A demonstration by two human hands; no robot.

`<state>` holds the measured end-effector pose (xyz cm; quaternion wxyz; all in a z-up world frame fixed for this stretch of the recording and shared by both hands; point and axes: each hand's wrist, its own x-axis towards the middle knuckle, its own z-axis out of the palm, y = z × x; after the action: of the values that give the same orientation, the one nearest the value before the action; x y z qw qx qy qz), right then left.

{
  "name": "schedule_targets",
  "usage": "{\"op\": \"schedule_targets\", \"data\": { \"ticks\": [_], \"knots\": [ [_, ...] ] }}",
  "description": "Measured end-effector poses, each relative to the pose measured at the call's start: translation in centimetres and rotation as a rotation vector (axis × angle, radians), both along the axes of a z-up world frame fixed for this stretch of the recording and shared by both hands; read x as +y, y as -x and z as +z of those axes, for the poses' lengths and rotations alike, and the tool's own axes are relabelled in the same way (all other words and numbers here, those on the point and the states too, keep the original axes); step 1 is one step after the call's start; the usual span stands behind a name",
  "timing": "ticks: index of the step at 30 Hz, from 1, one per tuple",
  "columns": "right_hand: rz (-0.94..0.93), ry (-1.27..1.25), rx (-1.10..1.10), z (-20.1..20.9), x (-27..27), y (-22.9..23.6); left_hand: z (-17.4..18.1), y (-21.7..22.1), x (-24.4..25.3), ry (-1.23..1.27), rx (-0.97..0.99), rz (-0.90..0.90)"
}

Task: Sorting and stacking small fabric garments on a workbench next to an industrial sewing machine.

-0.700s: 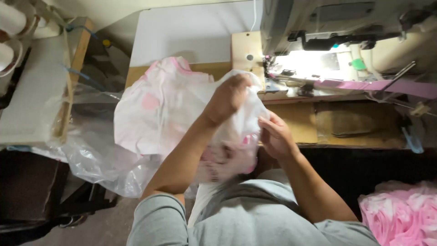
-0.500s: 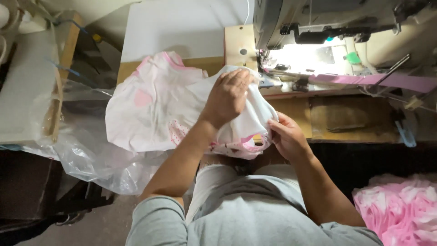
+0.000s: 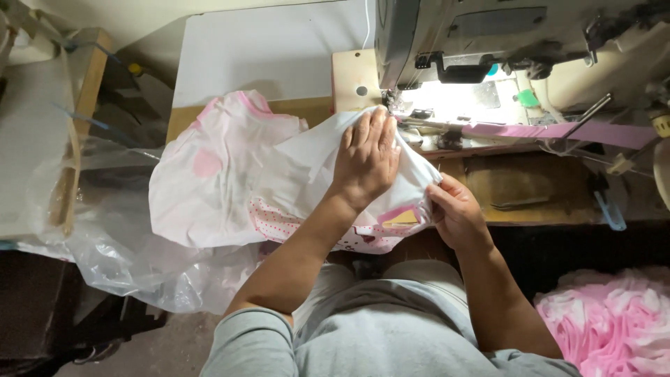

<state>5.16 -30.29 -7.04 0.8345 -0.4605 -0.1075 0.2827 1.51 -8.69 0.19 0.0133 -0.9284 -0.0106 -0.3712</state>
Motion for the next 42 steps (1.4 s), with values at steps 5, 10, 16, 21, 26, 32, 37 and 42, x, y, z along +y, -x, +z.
{"op": "schedule_targets", "data": {
  "ticks": [5,10,16,21,26,32,37,42],
  "knots": [
    [-0.04,-0.044,0.034,2.0,2.0,0.3,0.5,-1.0,1.2,0.227,-0.001,-0.108],
    [0.02,-0.035,0.016,2.6,1.9,1.2,-1.0,5.1,1.3,-0.037,-0.412,-0.082],
    [0.089,0.008,0.031,0.1,-0.9,1.7,-4.8,8.4,5.6,0.45,0.11,0.093],
    [0.039,0.109,0.001,0.5,-0.4,4.1,1.8,5.9,5.4,0.526,0.081,0.029],
    [-0.012,0.174,-0.112,1.7,1.4,4.2,-0.1,0.0,9.5,0.436,0.174,0.168],
    [-0.025,0.293,-0.19,3.3,3.5,1.3,0.5,-5.6,12.2,0.607,0.308,0.191],
    [-0.013,0.382,-0.324,4.9,4.2,-0.2,2.3,-0.1,8.4,0.26,-0.091,0.069],
    [-0.089,0.232,-0.439,3.8,3.6,1.1,-3.2,8.4,3.6,0.309,0.129,-0.347]
  ]
}}
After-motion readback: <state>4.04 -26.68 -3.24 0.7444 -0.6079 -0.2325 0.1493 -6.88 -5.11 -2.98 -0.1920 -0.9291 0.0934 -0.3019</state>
